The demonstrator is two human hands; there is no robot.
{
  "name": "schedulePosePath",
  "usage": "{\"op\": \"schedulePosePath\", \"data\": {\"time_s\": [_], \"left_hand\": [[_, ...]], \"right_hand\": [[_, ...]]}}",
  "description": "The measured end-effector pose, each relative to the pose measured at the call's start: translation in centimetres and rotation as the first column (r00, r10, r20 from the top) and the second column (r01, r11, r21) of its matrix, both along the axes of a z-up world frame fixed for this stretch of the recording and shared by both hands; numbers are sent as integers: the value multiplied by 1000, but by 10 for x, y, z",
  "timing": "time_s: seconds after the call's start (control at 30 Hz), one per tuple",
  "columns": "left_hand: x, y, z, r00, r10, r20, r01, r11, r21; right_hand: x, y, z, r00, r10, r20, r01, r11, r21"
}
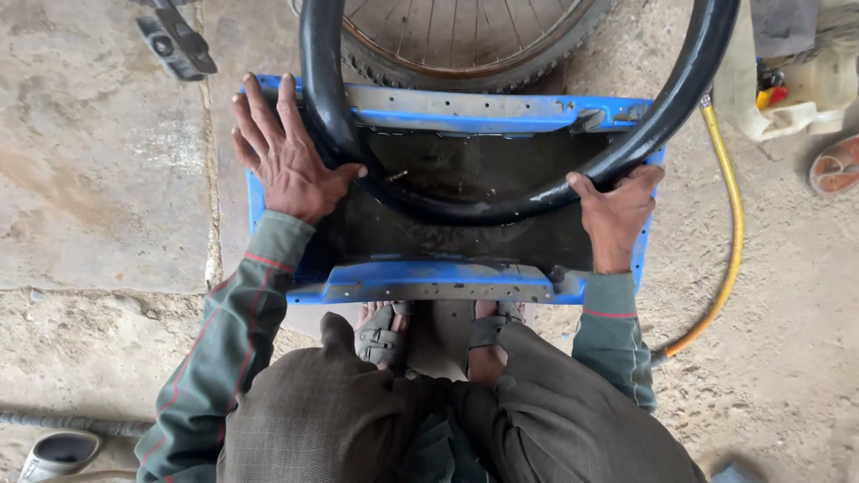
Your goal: Checking a bicycle inner tube for leaks in a water tub and repairing it.
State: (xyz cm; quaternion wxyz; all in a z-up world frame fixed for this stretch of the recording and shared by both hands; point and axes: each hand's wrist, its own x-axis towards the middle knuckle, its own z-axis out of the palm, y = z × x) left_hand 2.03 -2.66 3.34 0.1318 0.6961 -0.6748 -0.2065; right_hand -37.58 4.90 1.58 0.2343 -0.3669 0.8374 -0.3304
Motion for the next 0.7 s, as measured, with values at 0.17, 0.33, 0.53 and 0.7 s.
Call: {"op": "schedulePosePath", "data": {"time_s": [0.17, 0.33, 0.53, 0.7], "left_hand": [[-15, 0, -11, 998, 41, 54, -39, 999, -27], [-19, -1, -18, 989, 84, 124, -82, 996, -20], [-16, 2, -20, 987, 60, 150, -59, 998, -10], [-16, 1, -18, 986, 47, 157, -48, 999, 2]], "right_hand": [[1, -1, -20, 1000, -17, -2, 17, 996, -92], [-3, -1, -47, 984, 24, -178, -55, 983, -175], [-1, -4, -53, 965, 38, -260, -85, 981, -174], [-1, -3, -53, 978, 57, -200, -100, 972, -212]]}}
